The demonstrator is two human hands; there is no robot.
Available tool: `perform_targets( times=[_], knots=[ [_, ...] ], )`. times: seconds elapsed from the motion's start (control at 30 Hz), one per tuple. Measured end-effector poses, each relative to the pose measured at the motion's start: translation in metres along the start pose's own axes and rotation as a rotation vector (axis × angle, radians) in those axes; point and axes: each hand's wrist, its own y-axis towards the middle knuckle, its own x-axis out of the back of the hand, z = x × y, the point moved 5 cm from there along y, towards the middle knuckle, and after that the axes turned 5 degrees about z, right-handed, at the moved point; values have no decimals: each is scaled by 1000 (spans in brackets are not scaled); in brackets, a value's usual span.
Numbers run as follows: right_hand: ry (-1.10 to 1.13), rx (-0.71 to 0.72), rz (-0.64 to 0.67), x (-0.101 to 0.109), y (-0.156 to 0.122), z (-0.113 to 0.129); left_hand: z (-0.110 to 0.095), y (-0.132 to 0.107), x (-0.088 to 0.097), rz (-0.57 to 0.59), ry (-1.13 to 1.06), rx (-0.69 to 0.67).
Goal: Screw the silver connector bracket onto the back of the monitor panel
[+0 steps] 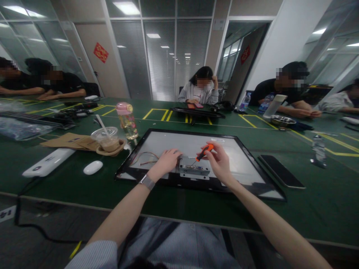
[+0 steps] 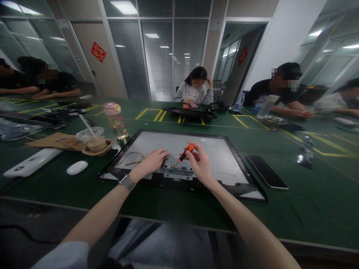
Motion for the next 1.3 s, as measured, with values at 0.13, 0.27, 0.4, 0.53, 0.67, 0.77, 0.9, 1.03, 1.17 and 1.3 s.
perform_targets(
  times=[0.13, 0.27, 0.4, 0.53, 0.67, 0.77, 0.9, 1.03, 1.17, 1.3],
  knots=[
    [-69, 43, 123, -5, 2, 7, 1, 1, -1, 3, -4, 7],
    [-306, 139, 359, -19, 7, 17, 0, 0, 1, -9, -14, 9],
    [-388, 199, 326, -17, 14, 24, -2, -1, 2, -9, -40, -2],
    [-199, 93, 56, 12, 22, 19, -3, -2, 6, -29, -87, -1],
    [67, -32, -204, 45, 27, -8, 2, -2, 22, -179, -247, 9],
    [242, -148, -344, 62, 28, -36, 3, -4, 32, -225, -538, -108],
    [462, -337, -481, 72, 25, -65, -6, -6, 25, 50, -675, -279],
    [534, -400, -532, 76, 22, -75, -16, -6, 17, 113, -572, -331],
    [579, -438, -549, 75, 22, -79, -23, -8, 16, 75, -419, -351],
    [612, -456, -546, 71, 21, -80, -29, -13, 22, 52, -249, -342]
  ],
)
